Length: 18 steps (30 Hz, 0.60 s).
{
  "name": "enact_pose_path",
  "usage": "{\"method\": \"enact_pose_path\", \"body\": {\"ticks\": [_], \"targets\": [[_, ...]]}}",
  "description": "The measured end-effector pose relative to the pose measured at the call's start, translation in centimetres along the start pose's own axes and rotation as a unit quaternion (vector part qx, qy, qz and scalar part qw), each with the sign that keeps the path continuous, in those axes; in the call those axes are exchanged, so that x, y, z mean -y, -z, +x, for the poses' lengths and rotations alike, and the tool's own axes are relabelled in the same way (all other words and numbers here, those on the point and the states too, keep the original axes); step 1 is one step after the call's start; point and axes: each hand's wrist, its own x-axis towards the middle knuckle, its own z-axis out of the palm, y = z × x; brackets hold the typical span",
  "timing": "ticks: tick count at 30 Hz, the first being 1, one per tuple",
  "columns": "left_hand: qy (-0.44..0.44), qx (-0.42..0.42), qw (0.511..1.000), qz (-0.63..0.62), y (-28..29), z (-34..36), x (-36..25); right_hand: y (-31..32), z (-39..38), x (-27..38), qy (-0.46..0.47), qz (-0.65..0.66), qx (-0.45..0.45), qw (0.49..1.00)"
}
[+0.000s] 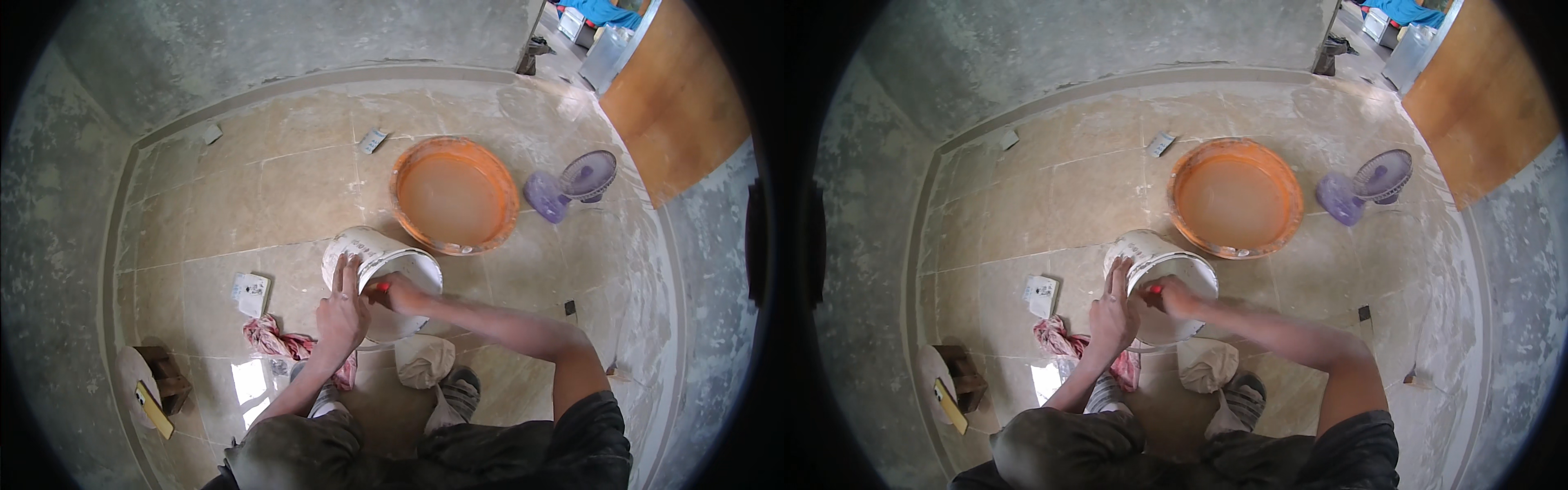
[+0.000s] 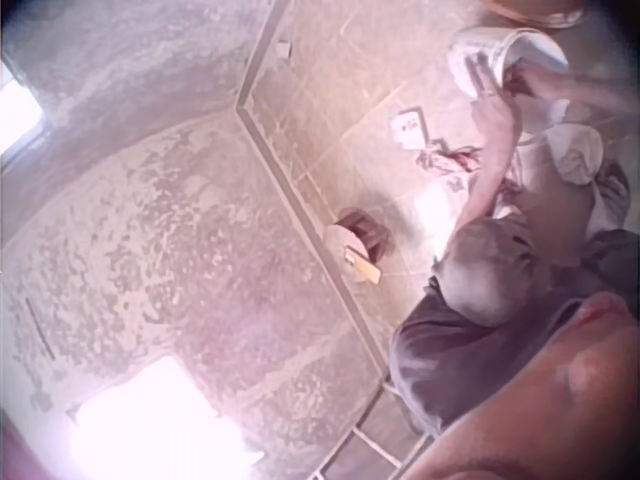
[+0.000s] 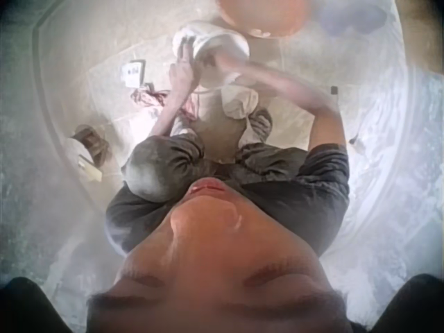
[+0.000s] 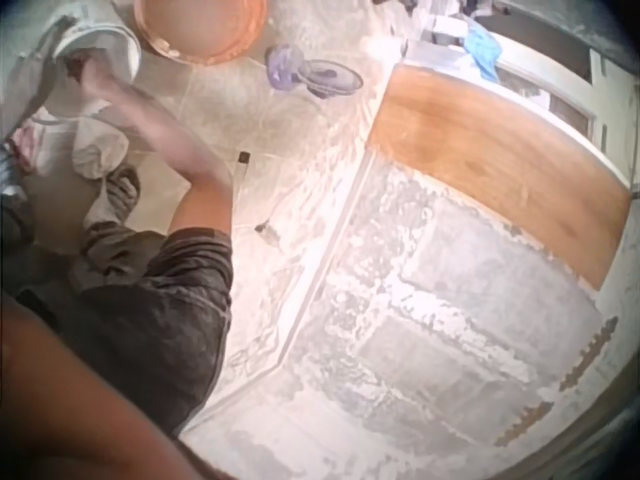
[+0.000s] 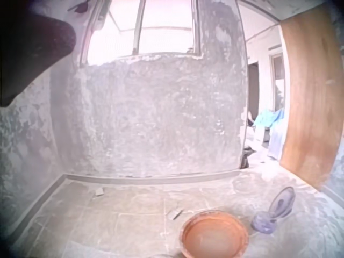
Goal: The person prepares a white mixture in a bucket by adding liquid from a plastic cup and stirring it with a brush while sitting on the tiled floor.
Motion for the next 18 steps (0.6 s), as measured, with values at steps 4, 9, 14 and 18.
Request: {"method": "enact_pose_path", "body": {"ticks": [4, 9, 14, 18], "targets": [[-0.018, -0.009, 1.000, -0.006, -0.8, 0.1, 0.8, 1.6, -1.1, 3.3, 0.023, -0.313, -0.069, 0.947], [-0.048, -0.030, 0.998, -0.002, -1.7, 0.6, 1.5, -0.1, -1.7, 0.1, -0.046, -0.379, 0.032, 0.924], [-0.039, -0.009, 0.999, 0.023, -1.1, 0.0, 0.9, -1.4, -1.5, 2.0, -0.075, -0.194, 0.054, 0.977], [-0.042, -0.021, 0.999, 0.003, -1.3, 0.1, 1.7, -0.1, -1.2, 0.4, 0.051, -0.179, -0.083, 0.979]]}}
